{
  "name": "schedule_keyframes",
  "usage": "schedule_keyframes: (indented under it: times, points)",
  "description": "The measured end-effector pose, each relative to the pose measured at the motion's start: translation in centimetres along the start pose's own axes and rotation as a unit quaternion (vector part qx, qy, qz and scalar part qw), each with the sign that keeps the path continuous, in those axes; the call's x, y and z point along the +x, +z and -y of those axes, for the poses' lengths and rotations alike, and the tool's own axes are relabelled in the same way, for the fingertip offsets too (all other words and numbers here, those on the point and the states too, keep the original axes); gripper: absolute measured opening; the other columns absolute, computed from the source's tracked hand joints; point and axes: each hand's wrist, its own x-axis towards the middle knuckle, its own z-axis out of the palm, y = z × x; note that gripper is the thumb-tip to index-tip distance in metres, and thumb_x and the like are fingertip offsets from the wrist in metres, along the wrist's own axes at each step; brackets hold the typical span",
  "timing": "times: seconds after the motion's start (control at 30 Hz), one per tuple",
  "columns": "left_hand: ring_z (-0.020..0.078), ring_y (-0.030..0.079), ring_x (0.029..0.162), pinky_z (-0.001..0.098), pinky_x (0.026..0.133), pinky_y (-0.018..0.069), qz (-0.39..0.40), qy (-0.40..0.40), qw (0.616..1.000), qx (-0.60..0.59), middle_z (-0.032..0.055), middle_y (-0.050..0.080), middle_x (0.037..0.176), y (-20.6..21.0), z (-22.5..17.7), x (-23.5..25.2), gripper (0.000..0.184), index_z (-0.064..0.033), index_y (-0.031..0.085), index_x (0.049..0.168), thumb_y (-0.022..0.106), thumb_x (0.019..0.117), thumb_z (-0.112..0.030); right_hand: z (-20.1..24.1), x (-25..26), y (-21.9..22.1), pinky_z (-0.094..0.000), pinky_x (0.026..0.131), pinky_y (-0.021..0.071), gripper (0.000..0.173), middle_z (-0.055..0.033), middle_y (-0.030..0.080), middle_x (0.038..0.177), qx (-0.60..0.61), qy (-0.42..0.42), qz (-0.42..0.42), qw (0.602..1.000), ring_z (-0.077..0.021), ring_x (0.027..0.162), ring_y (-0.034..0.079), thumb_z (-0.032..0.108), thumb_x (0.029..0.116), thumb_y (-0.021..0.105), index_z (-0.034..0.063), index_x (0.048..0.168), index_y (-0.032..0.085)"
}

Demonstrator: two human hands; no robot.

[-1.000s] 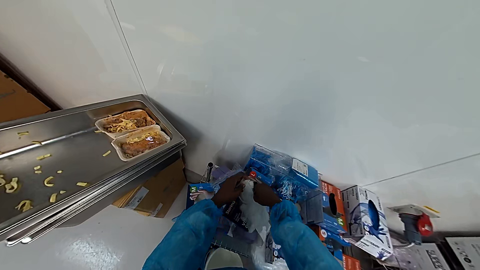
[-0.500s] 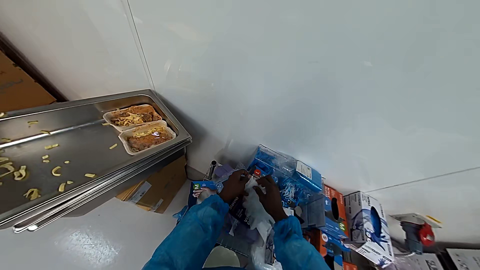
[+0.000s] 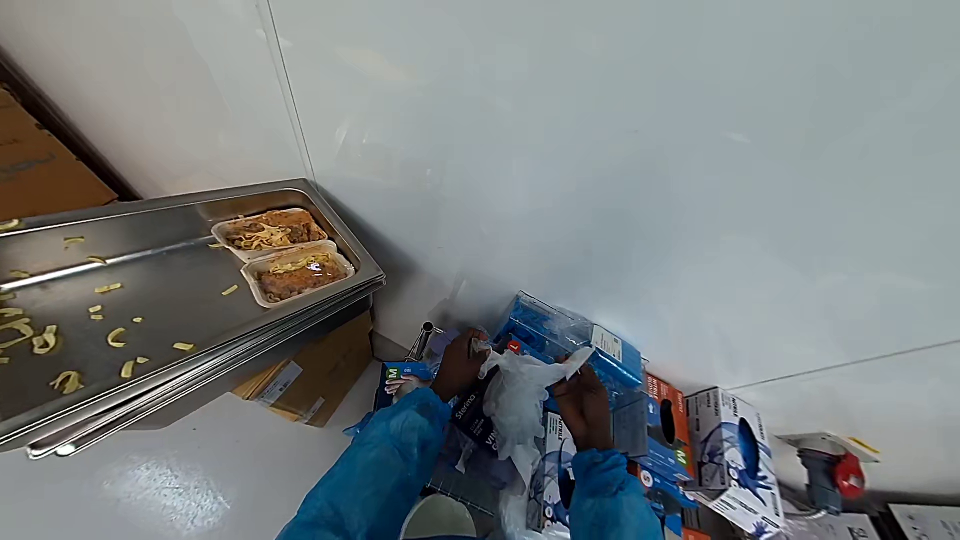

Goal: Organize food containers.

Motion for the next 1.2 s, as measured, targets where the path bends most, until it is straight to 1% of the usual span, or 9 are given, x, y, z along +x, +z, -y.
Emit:
schedule_keyframes:
  times: [0.2,0.33,0.4,0.47,0.53,0.63,0.83,1.03,1.2]
  points:
    - [0.0230,0.062,0.068,0.0432,0.068,0.0544,-0.053,0.050,0.997,0.015,0.0134,0.066,0.082,-1.0,-0.7,-0.1,0.020,-0.0012,0.070,0.109,0.058,0.1047,-0.016,-0.4,0.7,-1.7,-0.0410,0.071,0.0613,0.036,-0.0056,0.067,0.081,0.089,-0.020,-0.030,0.995,-0.0184,0.076,0.069,0.029,0.1108,0.029,0.0127,0.099,0.059]
    - [0.0161,0.054,0.057,0.0333,0.055,0.0495,-0.059,0.100,0.992,-0.038,0.0085,0.060,0.075,-1.8,-1.7,-0.8,0.018,-0.0023,0.065,0.109,0.055,0.1067,-0.017,1.1,-0.3,-3.4,-0.0206,0.051,0.0471,0.042,0.0060,0.051,0.061,-0.022,-0.038,0.059,0.997,-0.0032,0.052,0.050,0.031,0.1124,0.026,0.0134,0.095,0.059]
    - [0.0175,0.061,0.064,0.0355,0.062,0.0564,0.001,0.128,0.990,-0.062,0.0108,0.065,0.084,-1.7,-3.7,-1.7,0.021,-0.0007,0.065,0.114,0.053,0.1072,-0.016,1.7,-1.6,-2.7,-0.0223,0.053,0.0466,0.031,0.0019,0.056,0.072,-0.276,-0.053,0.131,0.951,-0.0053,0.055,0.050,0.029,0.1076,0.045,0.0151,0.132,0.058]
    - [0.0185,0.065,0.073,0.0374,0.069,0.0586,0.094,0.171,0.979,-0.066,0.0121,0.068,0.094,-0.7,-6.0,-2.8,0.023,-0.0006,0.066,0.117,0.051,0.1072,-0.015,1.8,-2.6,-0.9,-0.0352,0.081,0.0600,0.061,-0.0063,0.071,0.112,-0.482,-0.034,0.185,0.856,-0.0151,0.091,0.069,0.033,0.0989,0.066,0.0198,0.154,0.045]
    - [0.0177,0.067,0.083,0.0367,0.075,0.0595,0.165,0.223,0.957,-0.081,0.0107,0.070,0.102,0.8,-8.4,-3.6,0.025,-0.0031,0.065,0.124,0.053,0.1068,-0.016,1.1,-3.1,0.2,-0.0400,0.093,0.0587,0.048,-0.0091,0.071,0.119,-0.536,-0.064,0.178,0.823,-0.0177,0.106,0.069,0.024,0.0971,0.067,0.0099,0.142,0.057]
    - [0.0189,0.069,0.102,0.0372,0.084,0.0603,0.140,0.238,0.954,-0.112,0.0089,0.066,0.128,1.8,-9.5,-3.7,0.048,-0.0107,0.043,0.153,0.053,0.1074,-0.023,2.0,-3.2,-0.3,-0.0359,0.071,0.0598,0.022,-0.0079,0.069,0.085,-0.424,-0.127,0.038,0.896,-0.0152,0.075,0.067,0.016,0.1046,0.053,-0.0016,0.107,0.066]
    - [0.0374,0.041,0.145,0.0536,0.117,0.0392,0.201,0.098,0.942,0.252,0.0195,0.044,0.157,5.8,-2.3,-4.2,0.092,-0.0089,0.044,0.154,0.076,0.0847,-0.059,3.1,-2.9,-5.9,-0.0322,0.059,0.0555,0.039,-0.0101,0.068,0.088,-0.369,-0.027,-0.111,0.923,-0.0156,0.069,0.064,0.034,0.1091,0.048,-0.0017,0.110,0.065]
    - [0.0355,0.057,0.132,0.0538,0.112,0.0456,0.192,0.052,0.950,0.242,0.0198,0.059,0.142,7.2,-1.1,-3.8,0.049,-0.0052,0.054,0.145,0.063,0.1001,-0.024,-1.3,0.0,-5.6,-0.0479,0.100,0.0521,0.052,-0.0198,0.068,0.123,-0.588,0.021,-0.049,0.807,-0.0271,0.114,0.065,0.041,0.0997,0.066,-0.0010,0.130,0.063]
    - [0.0381,0.063,0.121,0.0556,0.103,0.0504,0.138,0.055,0.956,0.252,0.0204,0.063,0.135,5.9,-1.7,-3.6,0.055,-0.0064,0.059,0.141,0.064,0.0868,0.004,-3.3,2.5,-4.1,-0.0561,0.102,0.0477,0.051,-0.0263,0.068,0.118,-0.682,0.028,-0.051,0.729,-0.0384,0.115,0.064,0.041,0.0982,0.067,-0.0041,0.123,0.066]
